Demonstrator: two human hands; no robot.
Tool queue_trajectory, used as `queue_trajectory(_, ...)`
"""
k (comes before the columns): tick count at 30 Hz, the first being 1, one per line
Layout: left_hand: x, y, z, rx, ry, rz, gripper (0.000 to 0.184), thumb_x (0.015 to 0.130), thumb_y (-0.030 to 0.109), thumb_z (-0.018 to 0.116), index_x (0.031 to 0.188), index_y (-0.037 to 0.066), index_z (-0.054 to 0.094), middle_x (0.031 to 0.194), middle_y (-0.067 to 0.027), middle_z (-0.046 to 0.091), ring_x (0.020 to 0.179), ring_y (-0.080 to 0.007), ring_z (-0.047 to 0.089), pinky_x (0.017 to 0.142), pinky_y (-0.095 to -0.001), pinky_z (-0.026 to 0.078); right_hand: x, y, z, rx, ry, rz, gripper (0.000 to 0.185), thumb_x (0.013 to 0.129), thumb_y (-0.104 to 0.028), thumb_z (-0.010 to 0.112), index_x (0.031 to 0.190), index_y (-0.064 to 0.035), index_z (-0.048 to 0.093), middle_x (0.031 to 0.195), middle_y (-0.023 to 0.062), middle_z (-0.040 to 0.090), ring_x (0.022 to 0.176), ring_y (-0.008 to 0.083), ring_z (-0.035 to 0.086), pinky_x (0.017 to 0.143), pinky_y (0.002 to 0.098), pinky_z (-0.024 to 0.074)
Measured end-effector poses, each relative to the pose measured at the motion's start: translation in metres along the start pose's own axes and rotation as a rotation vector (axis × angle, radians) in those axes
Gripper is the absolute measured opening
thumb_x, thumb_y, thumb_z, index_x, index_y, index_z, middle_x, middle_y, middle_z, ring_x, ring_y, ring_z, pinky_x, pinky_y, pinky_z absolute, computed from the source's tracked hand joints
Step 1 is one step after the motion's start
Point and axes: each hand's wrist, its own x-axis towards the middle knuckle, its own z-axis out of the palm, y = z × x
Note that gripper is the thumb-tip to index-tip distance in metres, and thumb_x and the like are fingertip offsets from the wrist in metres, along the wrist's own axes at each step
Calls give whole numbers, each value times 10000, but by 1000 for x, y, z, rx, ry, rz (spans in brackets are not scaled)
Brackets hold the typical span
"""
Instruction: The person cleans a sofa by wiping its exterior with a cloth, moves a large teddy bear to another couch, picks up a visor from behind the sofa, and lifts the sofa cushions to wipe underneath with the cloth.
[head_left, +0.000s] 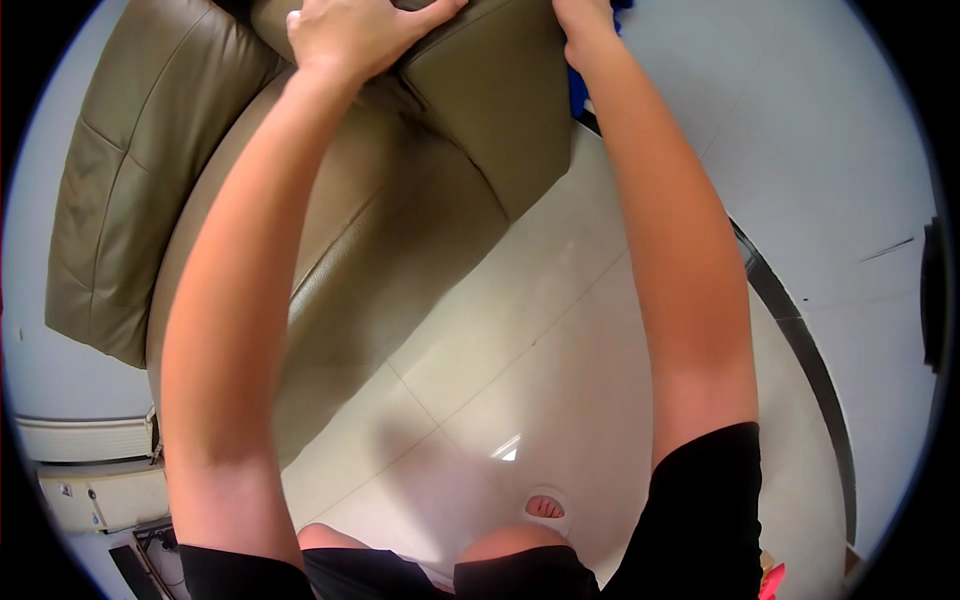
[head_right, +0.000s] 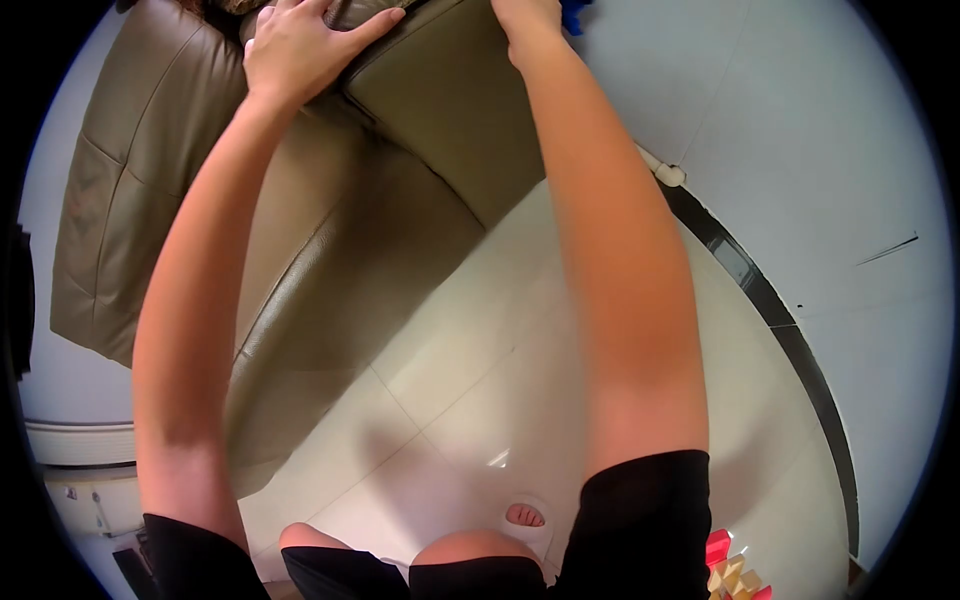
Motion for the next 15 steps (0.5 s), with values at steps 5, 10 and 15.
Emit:
queue_trajectory(5,-4,-13,39,-18,273,71,620,760,623,724,1178,166,755,1190,-127,656,1241,-305,532,1043,-448,379,11,11,11,88,-53,-25,815,882,-485,730,1356,140,507,1317,282,599,1203,348,594,988,434,493)
queue_trajectory(10,-8,-9,27,-124,80,-8,619,758,603,729,1169,141,758,1204,-147,652,1235,-324,534,1050,-462,396,-1,13,17,75,51,-84,651,884,-455,712,1198,108,626,1170,236,677,1056,315,650,900,418,508)
queue_trajectory(15,-14,-14,19,-169,106,22,626,755,590,737,1164,116,755,1205,-157,648,1236,-341,532,1061,-472,399,-14,17,14,121,47,-95,587,892,-427,717,1169,85,644,1144,218,683,1040,303,643,896,413,504)
